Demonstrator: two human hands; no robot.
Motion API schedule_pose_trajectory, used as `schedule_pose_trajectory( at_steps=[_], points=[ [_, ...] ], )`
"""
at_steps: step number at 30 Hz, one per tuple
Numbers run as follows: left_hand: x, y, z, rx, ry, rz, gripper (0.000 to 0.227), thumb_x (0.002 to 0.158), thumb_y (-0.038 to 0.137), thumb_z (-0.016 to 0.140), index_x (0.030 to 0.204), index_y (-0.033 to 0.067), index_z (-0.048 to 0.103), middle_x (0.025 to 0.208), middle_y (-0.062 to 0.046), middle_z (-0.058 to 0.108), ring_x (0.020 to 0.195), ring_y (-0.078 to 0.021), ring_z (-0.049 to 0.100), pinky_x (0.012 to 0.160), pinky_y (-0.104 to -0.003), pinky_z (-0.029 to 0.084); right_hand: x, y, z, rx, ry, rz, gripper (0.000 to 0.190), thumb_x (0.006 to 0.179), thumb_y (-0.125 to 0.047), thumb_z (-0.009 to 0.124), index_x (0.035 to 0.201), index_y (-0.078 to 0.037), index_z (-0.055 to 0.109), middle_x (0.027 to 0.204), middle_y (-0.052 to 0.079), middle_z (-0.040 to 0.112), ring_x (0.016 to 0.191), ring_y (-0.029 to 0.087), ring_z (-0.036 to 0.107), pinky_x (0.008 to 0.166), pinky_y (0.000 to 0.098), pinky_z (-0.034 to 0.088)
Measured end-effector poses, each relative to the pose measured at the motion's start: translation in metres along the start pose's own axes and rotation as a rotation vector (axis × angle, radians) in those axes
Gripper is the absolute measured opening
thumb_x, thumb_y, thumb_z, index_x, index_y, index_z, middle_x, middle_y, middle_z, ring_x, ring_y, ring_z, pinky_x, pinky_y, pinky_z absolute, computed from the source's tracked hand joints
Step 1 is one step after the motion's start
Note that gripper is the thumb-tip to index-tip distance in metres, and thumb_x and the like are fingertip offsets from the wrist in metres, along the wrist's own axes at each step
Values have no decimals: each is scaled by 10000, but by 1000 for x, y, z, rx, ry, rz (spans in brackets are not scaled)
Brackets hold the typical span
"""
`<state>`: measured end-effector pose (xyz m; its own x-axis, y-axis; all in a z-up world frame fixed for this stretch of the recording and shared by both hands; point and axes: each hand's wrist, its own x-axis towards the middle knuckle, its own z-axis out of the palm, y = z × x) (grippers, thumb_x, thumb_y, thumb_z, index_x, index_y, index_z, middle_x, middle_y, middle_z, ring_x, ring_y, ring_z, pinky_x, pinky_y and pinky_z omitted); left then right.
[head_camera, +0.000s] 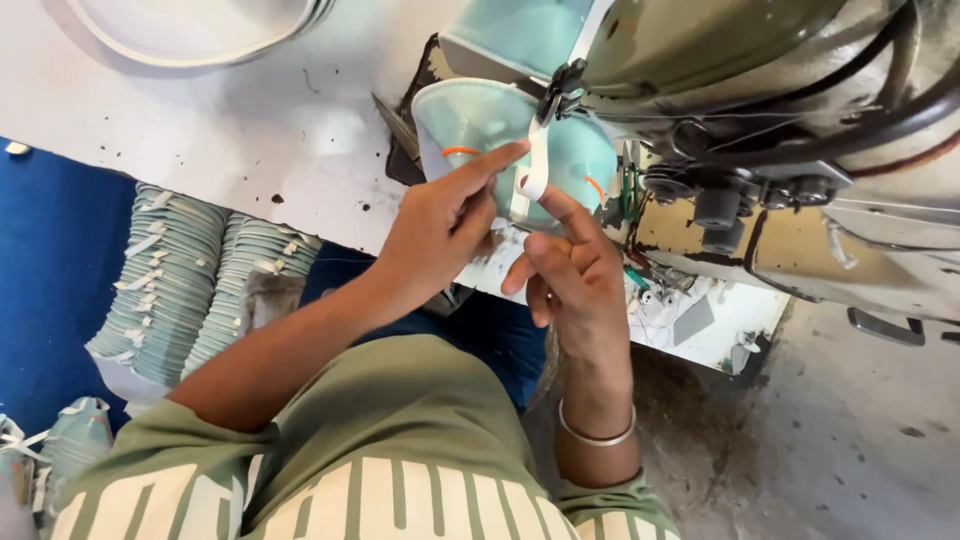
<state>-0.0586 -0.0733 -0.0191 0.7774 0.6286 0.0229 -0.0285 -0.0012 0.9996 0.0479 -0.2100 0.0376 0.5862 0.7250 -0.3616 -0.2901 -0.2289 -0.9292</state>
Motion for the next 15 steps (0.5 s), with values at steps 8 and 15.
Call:
schedule_pose_trajectory(
  at_steps=[8, 15],
  points=[
    [10, -17, -6, -253, -194, -112, 445, 1116, 82, 417, 1540, 135, 545, 797, 28, 458, 644, -30, 428, 587, -224, 392, -12, 41, 23, -412, 66, -96, 650, 963, -134, 700, 1506, -6, 365, 657, 23, 696, 532, 34, 593, 503, 190, 428],
    [16, -3, -7, -236, -225, -120, 471, 1063, 96, 453, 1530, 144, 484, 834, 62, 516, 600, -9, 463, 556, -211, 426, -12, 37, 25, -493, 106, -130, 626, 962, -151, 727, 1478, 0, 408, 629, 24, 674, 552, 51, 595, 533, 212, 448]
  ],
)
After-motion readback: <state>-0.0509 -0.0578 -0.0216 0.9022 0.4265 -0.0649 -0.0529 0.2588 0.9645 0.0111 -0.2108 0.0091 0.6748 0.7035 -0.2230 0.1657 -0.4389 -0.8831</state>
